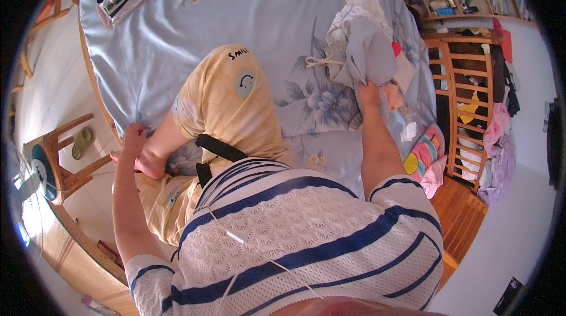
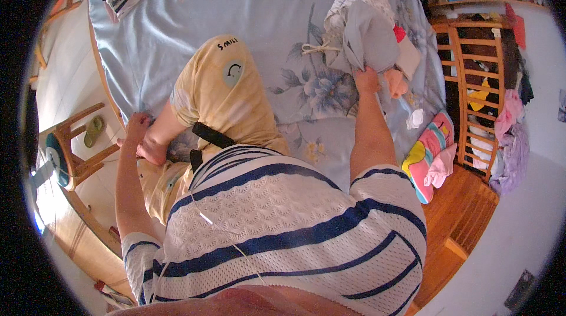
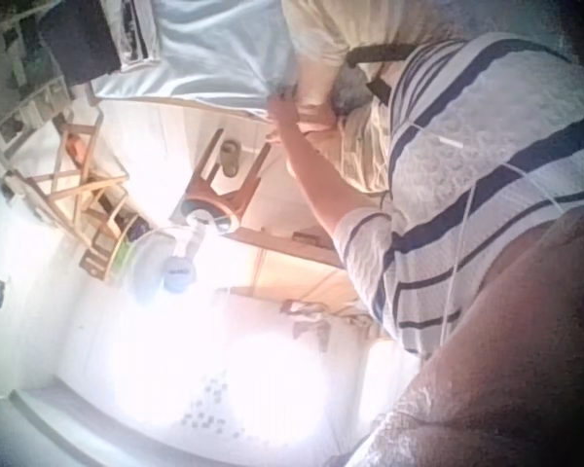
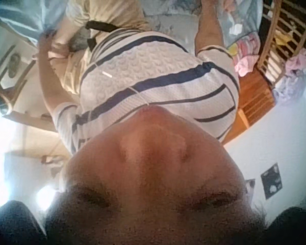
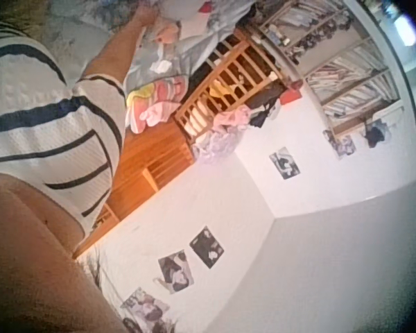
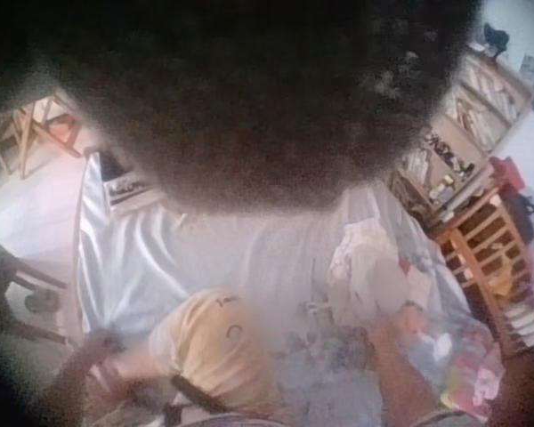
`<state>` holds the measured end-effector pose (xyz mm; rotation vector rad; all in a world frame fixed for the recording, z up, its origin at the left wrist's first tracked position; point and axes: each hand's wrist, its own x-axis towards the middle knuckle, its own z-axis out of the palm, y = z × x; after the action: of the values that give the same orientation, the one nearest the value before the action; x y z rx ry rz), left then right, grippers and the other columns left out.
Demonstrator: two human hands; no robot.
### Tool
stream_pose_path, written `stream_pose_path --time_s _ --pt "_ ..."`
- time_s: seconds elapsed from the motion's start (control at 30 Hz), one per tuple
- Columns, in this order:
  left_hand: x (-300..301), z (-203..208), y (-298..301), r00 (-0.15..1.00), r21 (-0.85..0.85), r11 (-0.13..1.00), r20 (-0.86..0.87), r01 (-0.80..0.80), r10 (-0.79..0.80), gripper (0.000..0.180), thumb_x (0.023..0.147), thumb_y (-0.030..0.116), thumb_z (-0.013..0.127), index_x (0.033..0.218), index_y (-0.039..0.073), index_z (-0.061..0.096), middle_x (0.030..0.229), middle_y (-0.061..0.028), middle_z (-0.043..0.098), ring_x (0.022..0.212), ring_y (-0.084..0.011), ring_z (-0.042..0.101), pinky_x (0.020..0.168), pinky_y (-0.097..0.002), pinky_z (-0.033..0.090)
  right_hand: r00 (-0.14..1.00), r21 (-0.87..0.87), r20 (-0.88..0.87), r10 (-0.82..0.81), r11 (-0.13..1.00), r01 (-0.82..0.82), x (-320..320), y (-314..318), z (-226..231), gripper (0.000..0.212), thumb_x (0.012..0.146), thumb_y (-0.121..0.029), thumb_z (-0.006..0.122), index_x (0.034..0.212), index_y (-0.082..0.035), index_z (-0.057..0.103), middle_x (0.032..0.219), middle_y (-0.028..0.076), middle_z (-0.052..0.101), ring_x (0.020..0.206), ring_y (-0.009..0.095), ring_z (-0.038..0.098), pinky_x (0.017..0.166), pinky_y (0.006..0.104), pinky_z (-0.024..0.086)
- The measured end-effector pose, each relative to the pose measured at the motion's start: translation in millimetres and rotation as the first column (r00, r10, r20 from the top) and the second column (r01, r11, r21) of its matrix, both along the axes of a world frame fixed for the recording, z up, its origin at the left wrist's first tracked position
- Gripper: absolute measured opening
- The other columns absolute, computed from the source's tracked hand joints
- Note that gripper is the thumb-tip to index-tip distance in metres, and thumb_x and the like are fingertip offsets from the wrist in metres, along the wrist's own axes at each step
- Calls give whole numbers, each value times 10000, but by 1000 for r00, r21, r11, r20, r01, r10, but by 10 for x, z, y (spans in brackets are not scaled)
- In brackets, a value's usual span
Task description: The person folds black socks and gray clothes by hand on a bed, placing them onto a stack.
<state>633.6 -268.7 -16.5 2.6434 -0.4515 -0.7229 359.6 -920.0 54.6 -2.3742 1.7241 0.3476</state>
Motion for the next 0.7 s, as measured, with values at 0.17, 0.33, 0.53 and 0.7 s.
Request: stream_pose_path --time_s 0.17,0.33,0.53,0.7 --pt "136 197 -315 999 -230 973 39 -4 13 220 810 175 601 960 14 608 877 -170 621 841 -302 603 727 -365 476 58 558 830 -555 828 -59 761 -223 624 456 843 -200 572 1222 29 464 1205 148 522 1110 285 501 942 415 400" --pt "205 924 -1422 989 -622 769 77 146 -126 240 811 119 614 1016 -3 590 996 -155 601 881 -247 606 783 -316 482 -218 300 838 -500 756 -582 1693 816 2507 400 926 -240 416 1244 -1 453 1270 145 488 1190 311 446 1022 495 300" --pt "-122 2295 -2420 881 -950 293 -225 -104 -417 874 764 465 670 1412 140 181 1369 -126 368 1239 -276 391 975 -397 369 -278 63 781 -559 514 -856 2004 1917 3086 503 880 -279 501 1299 -23 395 1350 117 411 1288 319 321 1063 519 215" --pt "-109 2593 -2056 679 -636 -370 -347 -678 -647 641 847 477 540 1339 112 352 1337 -76 422 1207 -249 425 1028 -449 293 -13 61 797 -604 102 -993 1819 2861 2567 488 793 -39 626 1252 -91 470 1273 58 490 1191 207 438 993 424 345"
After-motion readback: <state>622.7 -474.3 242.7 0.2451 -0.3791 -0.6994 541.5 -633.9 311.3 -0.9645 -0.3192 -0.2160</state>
